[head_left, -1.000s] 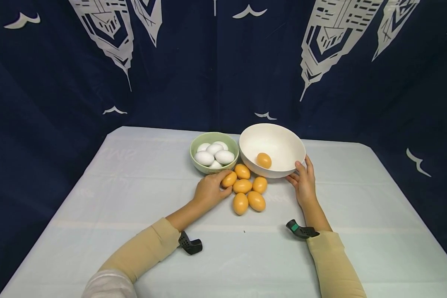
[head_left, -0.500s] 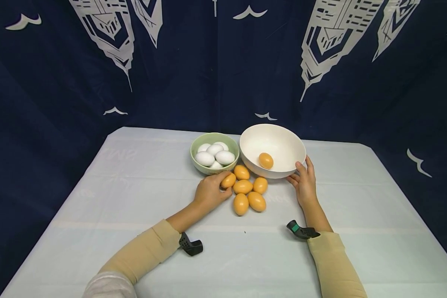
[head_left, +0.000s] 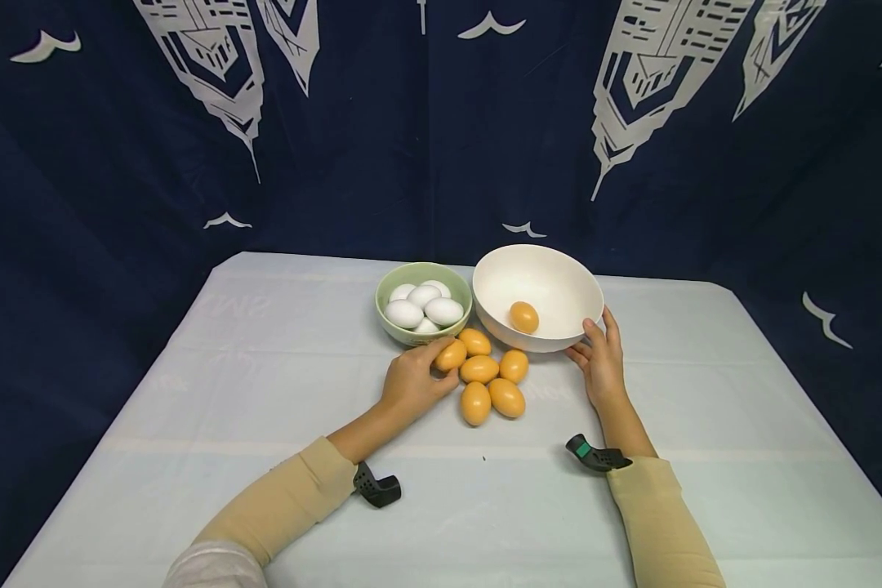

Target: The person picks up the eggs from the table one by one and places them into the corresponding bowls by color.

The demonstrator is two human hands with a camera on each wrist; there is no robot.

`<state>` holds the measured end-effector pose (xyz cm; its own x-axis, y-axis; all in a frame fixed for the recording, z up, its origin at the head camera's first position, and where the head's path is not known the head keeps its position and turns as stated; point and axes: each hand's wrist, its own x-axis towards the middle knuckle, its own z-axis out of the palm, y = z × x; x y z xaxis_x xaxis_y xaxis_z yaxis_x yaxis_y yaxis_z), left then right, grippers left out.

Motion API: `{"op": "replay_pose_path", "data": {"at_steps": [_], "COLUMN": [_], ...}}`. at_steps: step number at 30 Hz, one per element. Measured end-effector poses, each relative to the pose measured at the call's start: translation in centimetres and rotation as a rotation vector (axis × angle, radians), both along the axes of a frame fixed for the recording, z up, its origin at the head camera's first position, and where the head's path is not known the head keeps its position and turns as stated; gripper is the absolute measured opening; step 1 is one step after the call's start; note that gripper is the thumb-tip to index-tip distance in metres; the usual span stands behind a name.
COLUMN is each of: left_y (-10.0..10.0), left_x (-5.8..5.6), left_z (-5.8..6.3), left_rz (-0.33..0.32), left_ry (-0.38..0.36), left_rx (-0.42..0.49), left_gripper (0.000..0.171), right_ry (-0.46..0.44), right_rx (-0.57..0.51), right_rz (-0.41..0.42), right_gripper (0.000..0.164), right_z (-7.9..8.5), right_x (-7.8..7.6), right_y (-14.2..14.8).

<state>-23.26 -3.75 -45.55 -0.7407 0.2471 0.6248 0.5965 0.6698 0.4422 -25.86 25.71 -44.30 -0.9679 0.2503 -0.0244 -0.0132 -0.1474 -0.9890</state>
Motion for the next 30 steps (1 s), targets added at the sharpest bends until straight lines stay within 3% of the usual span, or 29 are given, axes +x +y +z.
{"op": "replay_pose_path", "data": {"at_steps": [6, 13, 24, 30], "left_y": [0.0, 0.1, 0.4, 0.6], "left_x": [0.0, -0.1, 0.3, 0.2], "left_z": [0.0, 0.1, 0.7, 1.8], "left_rz": [-0.039, -0.059, -0.083, -0.120], "left_ry": [0.055, 0.042, -0.127, -0.168], "left_rx": [0.069, 0.135, 0.298, 0.344], "left_gripper": [0.046, 0.045, 0.045, 0.044], "right_ry": [-0.001, 0.002, 0.002, -0.001], "right_rx": [0.000, 0.000, 0.000, 0.003], "right_rz": [0.001, 0.000, 0.005, 0.003], "right_gripper": [0.072, 0.071, 0.071, 0.072], "right_z": [0.0, 0.0, 0.0, 0.0], "right_x": [0.0, -0.1, -0.1, 0.0], "right_y": [0.0, 0.0, 0.0, -0.1]}}
